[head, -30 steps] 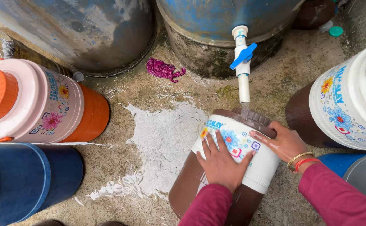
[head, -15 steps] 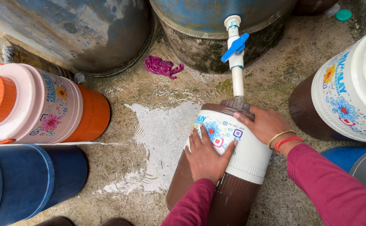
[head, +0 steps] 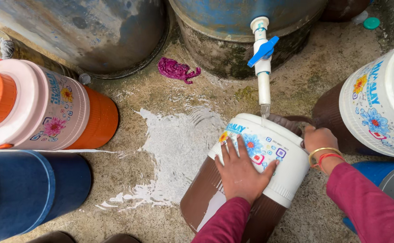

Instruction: The person rinses a brown and white plastic water cooler jug under a running tap, rotating it and rubbing its surfaces with their hands to wash the outside and the tap area. They then open the cooler, handle its inner lid and cup, and place the lid back on top.

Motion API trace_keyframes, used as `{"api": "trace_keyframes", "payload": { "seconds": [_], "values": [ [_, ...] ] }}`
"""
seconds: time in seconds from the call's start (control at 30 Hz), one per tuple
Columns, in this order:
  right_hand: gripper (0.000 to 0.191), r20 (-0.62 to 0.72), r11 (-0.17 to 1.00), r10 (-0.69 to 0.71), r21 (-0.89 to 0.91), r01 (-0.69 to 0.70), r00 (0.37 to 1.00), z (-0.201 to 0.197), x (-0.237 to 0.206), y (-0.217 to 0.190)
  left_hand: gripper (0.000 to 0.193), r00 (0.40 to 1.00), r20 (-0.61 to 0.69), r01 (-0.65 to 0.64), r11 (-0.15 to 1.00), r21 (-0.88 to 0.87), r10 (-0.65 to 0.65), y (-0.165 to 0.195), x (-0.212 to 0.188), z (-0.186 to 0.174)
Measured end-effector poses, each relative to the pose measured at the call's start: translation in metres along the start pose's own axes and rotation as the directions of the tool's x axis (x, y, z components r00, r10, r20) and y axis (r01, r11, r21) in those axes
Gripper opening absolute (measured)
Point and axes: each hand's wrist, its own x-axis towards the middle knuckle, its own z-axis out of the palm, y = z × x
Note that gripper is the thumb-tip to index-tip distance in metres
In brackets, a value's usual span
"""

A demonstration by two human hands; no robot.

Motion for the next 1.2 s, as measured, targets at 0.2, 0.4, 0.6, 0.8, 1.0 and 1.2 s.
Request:
{"api": "trace_keyframes", "payload": {
  "seconds": [0.2, 0.4, 0.6, 0.8, 1.0, 1.2],
  "values": [
    [0.032, 0.412, 0.678, 0.435, 0.435, -0.592, 0.801, -0.008, -0.029, -0.006, 0.117, 0.999, -0.04, -0.005, 0.999, -0.036, 0.003, 0.001, -0.007, 0.007],
    [0.015, 0.466, 0.573, 0.324, 0.596, -0.562, 0.823, 0.001, -0.044, 0.0, 0.1, 0.977, -0.097, 0.17, 0.969, -0.179, -0.189, -0.008, -0.018, 0.013],
    [0.014, 0.426, 0.507, 0.228, 0.716, -0.48, 0.876, -0.005, -0.071, 0.011, 0.089, 0.808, 0.173, 0.587, 0.737, -0.335, -0.564, -0.048, 0.032, -0.006],
    [0.022, 0.288, 0.43, 0.279, 0.816, -0.388, 0.916, 0.007, -0.135, 0.026, 0.124, 0.769, 0.283, 0.638, 0.657, -0.402, -0.574, -0.068, 0.019, -0.022],
    [0.031, 0.078, 0.316, 0.181, 0.939, -0.134, 0.98, 0.011, -0.187, 0.063, 0.129, 0.755, 0.306, 0.64, 0.549, -0.537, -0.58, -0.058, -0.02, -0.048],
    [0.04, 0.064, 0.337, 0.228, 0.931, -0.14, 0.972, -0.001, -0.181, 0.068, 0.109, 0.803, 0.296, 0.59, 0.625, -0.511, -0.517, -0.031, -0.018, -0.046]
  ]
}}
